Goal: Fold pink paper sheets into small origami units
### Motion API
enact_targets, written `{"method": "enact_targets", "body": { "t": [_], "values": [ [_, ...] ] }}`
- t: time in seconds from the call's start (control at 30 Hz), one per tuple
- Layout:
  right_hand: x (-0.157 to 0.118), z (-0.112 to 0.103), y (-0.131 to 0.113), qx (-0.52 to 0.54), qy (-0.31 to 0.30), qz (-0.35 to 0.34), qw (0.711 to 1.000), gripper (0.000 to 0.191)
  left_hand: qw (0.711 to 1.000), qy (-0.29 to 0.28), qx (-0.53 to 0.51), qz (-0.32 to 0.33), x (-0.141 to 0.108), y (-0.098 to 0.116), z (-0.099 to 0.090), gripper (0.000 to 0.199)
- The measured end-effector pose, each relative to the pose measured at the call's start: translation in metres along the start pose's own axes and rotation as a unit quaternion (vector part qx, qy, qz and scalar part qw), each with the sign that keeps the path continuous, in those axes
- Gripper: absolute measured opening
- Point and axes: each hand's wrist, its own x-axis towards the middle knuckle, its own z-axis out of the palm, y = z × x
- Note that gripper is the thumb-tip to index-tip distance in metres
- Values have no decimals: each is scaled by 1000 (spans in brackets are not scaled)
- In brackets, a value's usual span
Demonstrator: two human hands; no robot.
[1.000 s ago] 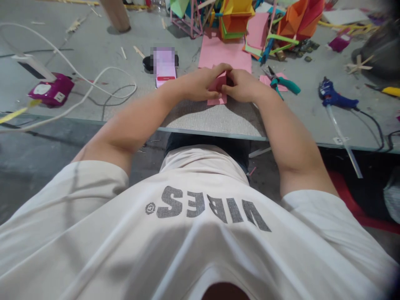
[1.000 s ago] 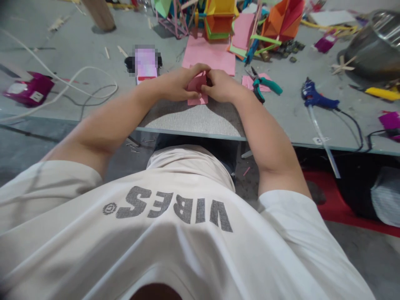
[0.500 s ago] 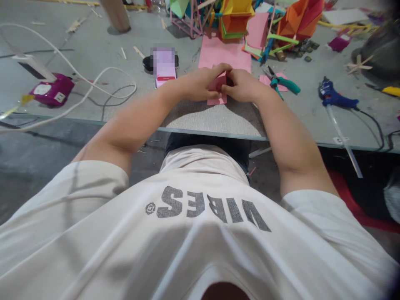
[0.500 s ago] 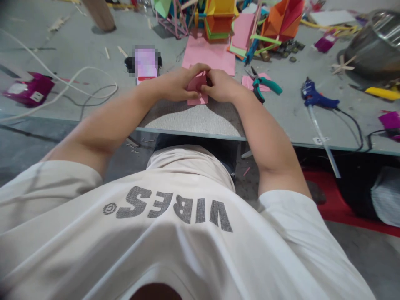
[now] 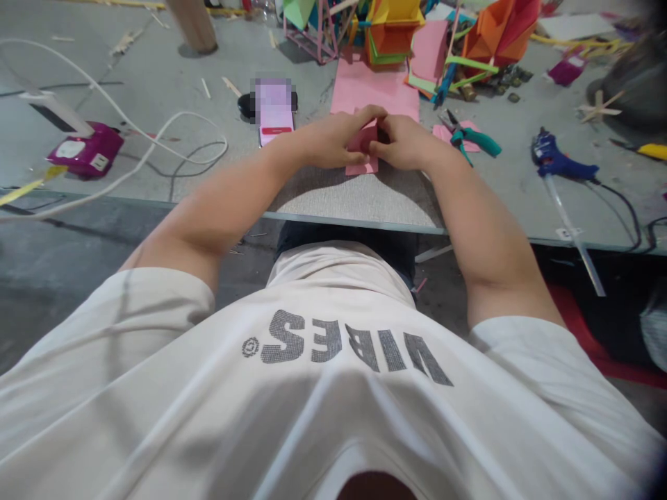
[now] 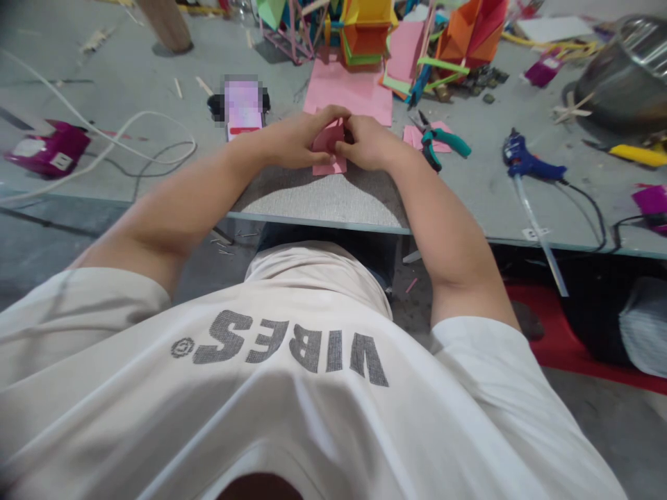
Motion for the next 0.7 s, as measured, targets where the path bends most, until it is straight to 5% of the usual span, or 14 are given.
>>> {"method": "enact_targets", "body": {
  "t": [0.1,0.27,0.7],
  "values": [
    [-1,0,1,10,-1,-1,1000,31,995,18,-70,-66,-1,7,-5,86],
    [-1,0,1,-4,2,-12,1000,25,980,95,-158,-80,-1,12,-7,106],
    [-4,-2,-6,-43,-6,-6,999,19,994,-17,-83,-73,-4,22,-17,105]
  ]
}}
